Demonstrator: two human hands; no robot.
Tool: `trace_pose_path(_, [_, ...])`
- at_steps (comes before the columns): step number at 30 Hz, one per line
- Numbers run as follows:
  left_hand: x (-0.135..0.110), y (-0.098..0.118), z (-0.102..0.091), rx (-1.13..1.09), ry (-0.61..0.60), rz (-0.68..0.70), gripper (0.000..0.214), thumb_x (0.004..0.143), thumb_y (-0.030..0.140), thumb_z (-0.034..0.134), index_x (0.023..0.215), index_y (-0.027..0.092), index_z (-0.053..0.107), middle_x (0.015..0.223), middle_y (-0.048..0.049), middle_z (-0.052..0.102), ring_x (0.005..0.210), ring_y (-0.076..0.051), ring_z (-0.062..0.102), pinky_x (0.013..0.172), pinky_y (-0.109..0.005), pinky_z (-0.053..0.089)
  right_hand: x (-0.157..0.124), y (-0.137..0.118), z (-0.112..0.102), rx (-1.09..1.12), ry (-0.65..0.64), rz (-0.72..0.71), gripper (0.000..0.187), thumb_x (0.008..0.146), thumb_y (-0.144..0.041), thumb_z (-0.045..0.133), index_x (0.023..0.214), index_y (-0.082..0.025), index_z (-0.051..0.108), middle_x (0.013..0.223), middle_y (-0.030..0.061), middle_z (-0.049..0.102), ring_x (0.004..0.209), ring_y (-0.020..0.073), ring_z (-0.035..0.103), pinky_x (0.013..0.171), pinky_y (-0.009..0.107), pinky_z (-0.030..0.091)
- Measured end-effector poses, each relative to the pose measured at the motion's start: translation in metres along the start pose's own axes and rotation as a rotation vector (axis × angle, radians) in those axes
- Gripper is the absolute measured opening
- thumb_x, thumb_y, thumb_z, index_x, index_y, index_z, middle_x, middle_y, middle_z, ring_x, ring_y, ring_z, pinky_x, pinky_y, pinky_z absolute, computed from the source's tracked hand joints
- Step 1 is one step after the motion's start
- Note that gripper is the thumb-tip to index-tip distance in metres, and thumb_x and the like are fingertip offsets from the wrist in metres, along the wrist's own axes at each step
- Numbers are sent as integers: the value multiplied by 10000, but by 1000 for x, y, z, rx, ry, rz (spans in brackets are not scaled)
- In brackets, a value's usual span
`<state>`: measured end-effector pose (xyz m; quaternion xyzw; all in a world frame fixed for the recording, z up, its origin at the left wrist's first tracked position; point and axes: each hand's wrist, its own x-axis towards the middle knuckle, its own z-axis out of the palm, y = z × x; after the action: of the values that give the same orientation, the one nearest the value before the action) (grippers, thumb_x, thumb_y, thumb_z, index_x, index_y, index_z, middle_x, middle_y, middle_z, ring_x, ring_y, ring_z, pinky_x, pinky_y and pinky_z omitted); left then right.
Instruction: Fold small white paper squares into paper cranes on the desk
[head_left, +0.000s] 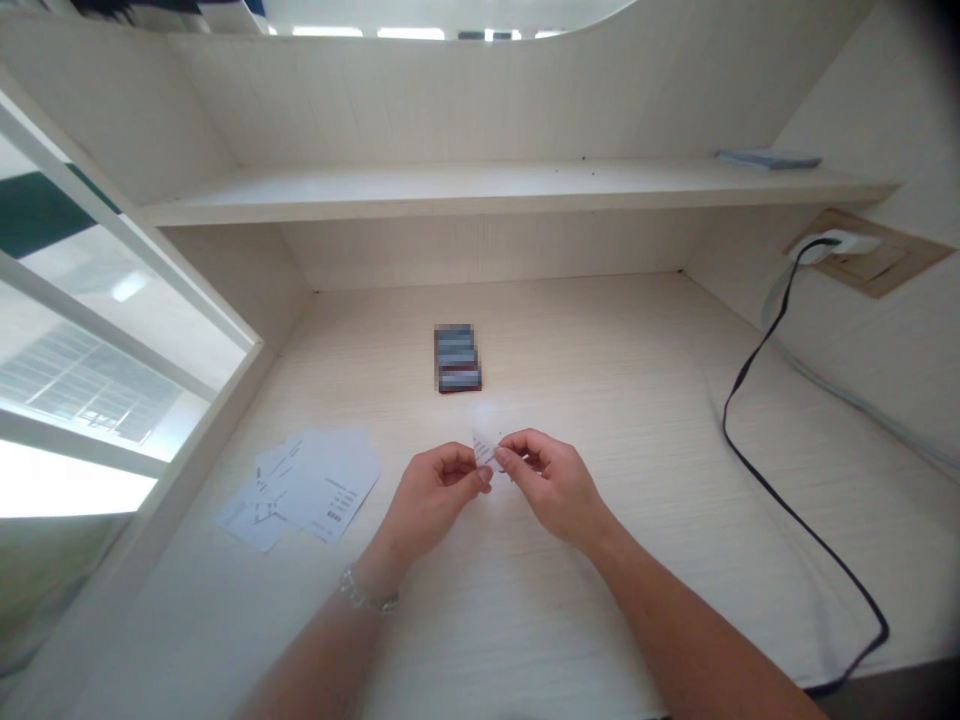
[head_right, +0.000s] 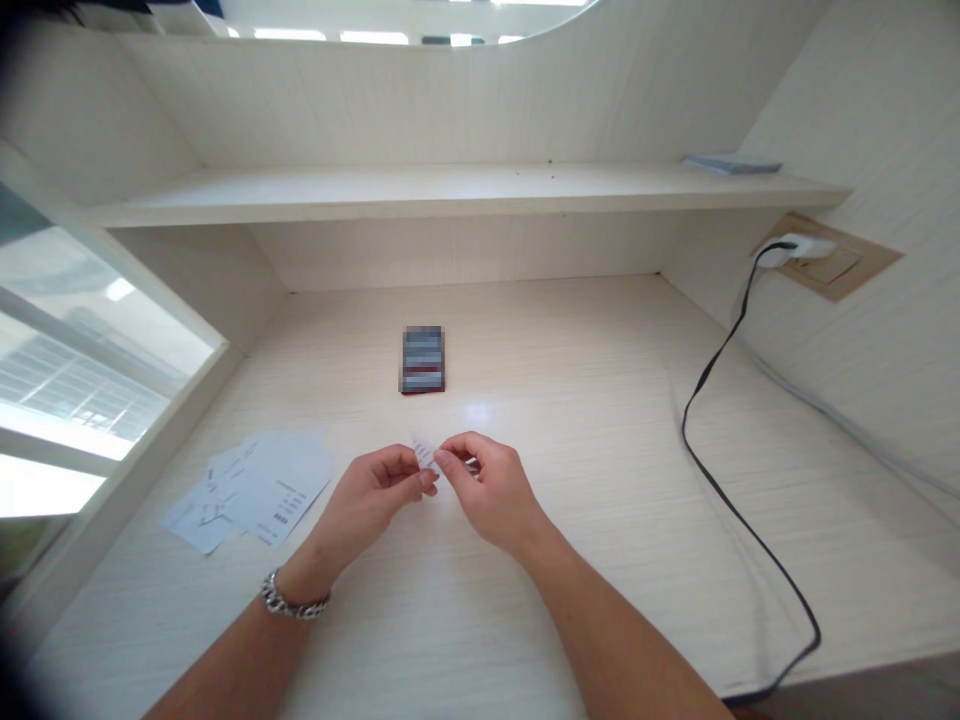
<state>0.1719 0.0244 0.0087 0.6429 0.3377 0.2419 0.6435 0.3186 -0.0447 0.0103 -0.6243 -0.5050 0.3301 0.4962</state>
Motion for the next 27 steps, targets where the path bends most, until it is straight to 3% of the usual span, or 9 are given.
trace_pose_path(8, [0,0,-3,-31,70,45,134,703,267,650,706,133,654,670,-46,644,645,-147,576,626,-270,462,-4,-9,-3,18,-35,-130,124,788,-267,567,841,-207,661,829,46,655,767,171,596,636,280,474])
trace_pose_path(20, [1,3,-7,-71,66,-12,134,698,256,665,728,126,666,687,-61,676,638,-143,594,596,-247,457,2,-2,-7,515,-198,143,188,738,-321,628,816,-156,672,735,50,666,689,153,610,640,294,481])
trace_pose_path(27, [0,5,-7,-149,-7,-18,118,710,230,660,753,121,671,701,-68,678,640,-132,579,591,-235,437,1,-3,-8,662,-217,267,203,723,-328,652,813,-145,656,723,59,675,677,153,635,600,258,481])
